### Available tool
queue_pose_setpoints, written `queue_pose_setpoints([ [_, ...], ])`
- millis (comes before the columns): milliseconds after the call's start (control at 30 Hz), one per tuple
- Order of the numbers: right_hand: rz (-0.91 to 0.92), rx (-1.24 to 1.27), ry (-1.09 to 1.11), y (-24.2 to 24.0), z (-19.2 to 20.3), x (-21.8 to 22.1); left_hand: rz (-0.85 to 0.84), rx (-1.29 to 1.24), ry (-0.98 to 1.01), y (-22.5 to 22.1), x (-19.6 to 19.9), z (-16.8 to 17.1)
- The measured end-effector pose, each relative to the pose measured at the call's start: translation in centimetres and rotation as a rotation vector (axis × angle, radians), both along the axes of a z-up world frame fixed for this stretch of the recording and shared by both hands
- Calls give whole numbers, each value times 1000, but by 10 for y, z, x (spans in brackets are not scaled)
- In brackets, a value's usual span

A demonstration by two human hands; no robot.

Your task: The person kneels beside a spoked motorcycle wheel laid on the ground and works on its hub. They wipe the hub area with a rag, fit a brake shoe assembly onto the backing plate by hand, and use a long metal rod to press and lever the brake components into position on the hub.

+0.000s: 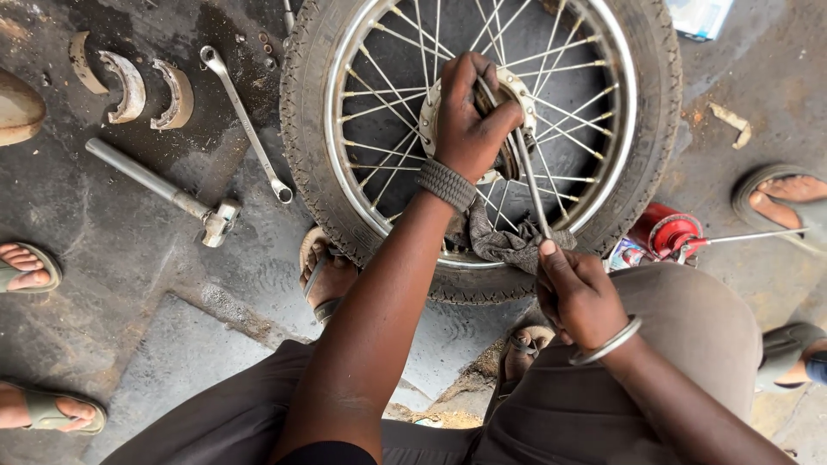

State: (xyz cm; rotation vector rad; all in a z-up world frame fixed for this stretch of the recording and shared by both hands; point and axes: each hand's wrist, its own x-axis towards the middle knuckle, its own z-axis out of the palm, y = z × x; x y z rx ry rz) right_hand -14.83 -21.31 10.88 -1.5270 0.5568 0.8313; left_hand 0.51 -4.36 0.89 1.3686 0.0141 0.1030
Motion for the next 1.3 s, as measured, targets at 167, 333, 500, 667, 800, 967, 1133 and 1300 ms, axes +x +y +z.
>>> queue_pose_setpoints([
  [167, -107, -2, -67, 14, -15, -16, 17, 15, -111, -7, -3, -5],
  [333, -244, 21, -250, 41, -24, -30, 72, 55, -111, -12, -4, 2],
  [500, -235, -131, -297, 9, -15, -2, -78, 3, -69, 17, 3, -10],
  [667, 415, -641, -102, -55, -120, 81, -282, 45, -107, 47, 8, -20],
  [800, 911, -1091, -112, -53, -135, 107, -332, 33, -126, 55, 10, -22],
  [967, 727, -698, -922, 11, -36, 107, -423, 60, -70, 51, 6, -12],
  [1133, 601, -430, -1303, 19, -40, 101, -429, 125, -157, 47, 5, -9],
  [1300, 657, -428, -1383, 14, -28, 105, -440, 87, -246, 41, 5, -13],
])
